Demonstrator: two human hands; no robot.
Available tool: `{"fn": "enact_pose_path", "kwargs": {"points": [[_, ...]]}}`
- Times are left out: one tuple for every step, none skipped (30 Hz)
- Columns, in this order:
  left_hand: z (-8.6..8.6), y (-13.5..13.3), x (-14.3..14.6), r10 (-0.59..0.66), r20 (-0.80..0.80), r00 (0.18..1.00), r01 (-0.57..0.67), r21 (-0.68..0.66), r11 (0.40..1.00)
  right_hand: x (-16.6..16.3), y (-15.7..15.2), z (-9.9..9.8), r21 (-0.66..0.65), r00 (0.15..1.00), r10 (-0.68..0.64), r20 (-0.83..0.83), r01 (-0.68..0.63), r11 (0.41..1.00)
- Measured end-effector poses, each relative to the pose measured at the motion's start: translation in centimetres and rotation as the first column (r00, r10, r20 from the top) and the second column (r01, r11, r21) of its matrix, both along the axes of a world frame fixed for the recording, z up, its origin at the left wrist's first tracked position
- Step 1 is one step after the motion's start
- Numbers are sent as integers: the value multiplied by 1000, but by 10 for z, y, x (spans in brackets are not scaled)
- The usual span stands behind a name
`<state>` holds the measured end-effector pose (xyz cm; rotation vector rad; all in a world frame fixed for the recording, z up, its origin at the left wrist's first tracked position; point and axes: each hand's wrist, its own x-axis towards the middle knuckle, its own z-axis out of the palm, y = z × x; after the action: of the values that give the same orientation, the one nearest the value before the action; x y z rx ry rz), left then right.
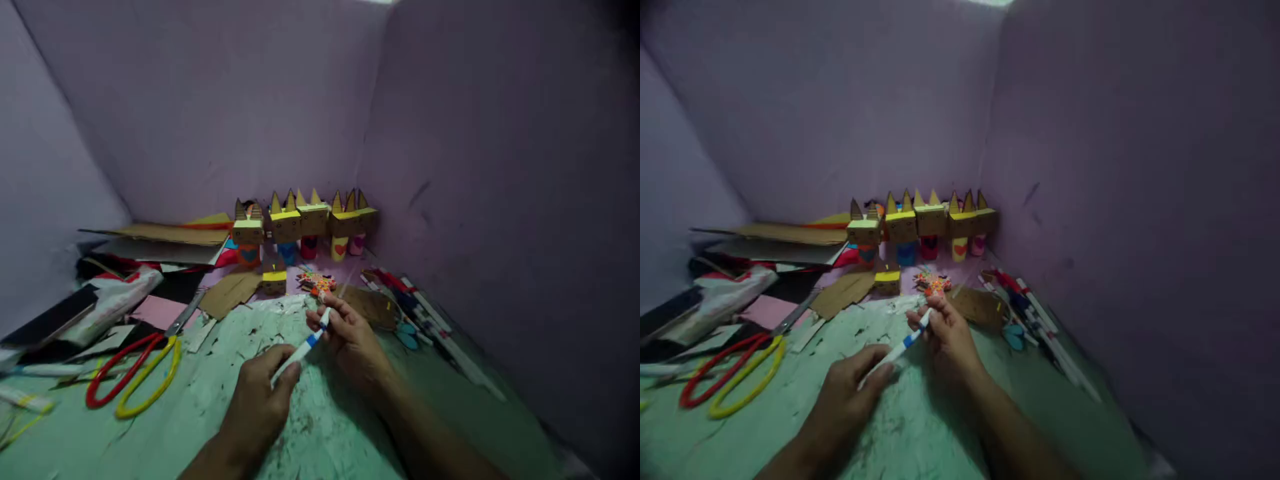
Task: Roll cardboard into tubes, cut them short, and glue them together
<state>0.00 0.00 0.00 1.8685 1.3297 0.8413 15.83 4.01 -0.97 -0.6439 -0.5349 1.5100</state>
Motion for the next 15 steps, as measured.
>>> {"fn": "enact_pose_path", "kwargs": {"points": [[1,0,0,1,2,1000,-1,1,1000,-1,1,-1,11,1000,-4,2,4,1000],[2,-1,-1,2,4,1000,-2,0,1000,-1,1,-1,20,1000,-9,5,9,1000],[3,-1,-1,3,5,1000,-3,-1,1000,-2,2,-2,27,1000,-14,9,13,1000],[4,-1,-1,4,5,1000,-4,-3,1000,-2,2,-2,31,1000,-19,14,18,999],[4,-1,-2,5,7,1000,-5,-5,1000,-2,2,-3,34,999,-26,19,25,999],[4,-2,-2,5,5,1000,-5,-8,1000,-2,2,-3,34,999,-31,26,30,999],[4,-2,-2,6,1,1000,-6,-11,1000,-2,2,-3,32,999,-35,33,34,999],[4,-1,-2,8,0,1000,-8,-16,1000,-2,1,-3,28,999,-33,43,32,999],[3,-1,-2,14,4,1000,-14,-25,1000,-2,0,-3,27,998,-25,57,24,999],[3,-1,-2,23,15,1000,-22,-36,999,-2,-1,-3,28,997,-13,77,11,1000],[3,0,-2,32,32,999,-31,-45,999,-3,-1,-4,31,994,-1,107,-3,1000],[3,0,-3,41,54,998,-38,-55,998,-3,-2,-4,38,989,7,148,-13,999],[3,1,-3,45,76,996,-40,-63,997,-3,-3,-4,49,979,8,204,-19,999],[3,1,-4,46,92,995,-40,-64,997,-2,-4,-4,67,958,5,286,-25,997],[3,2,-6,41,102,994,-35,-57,998,-1,-4,-4,89,926,-2,377,-35,995]]}}
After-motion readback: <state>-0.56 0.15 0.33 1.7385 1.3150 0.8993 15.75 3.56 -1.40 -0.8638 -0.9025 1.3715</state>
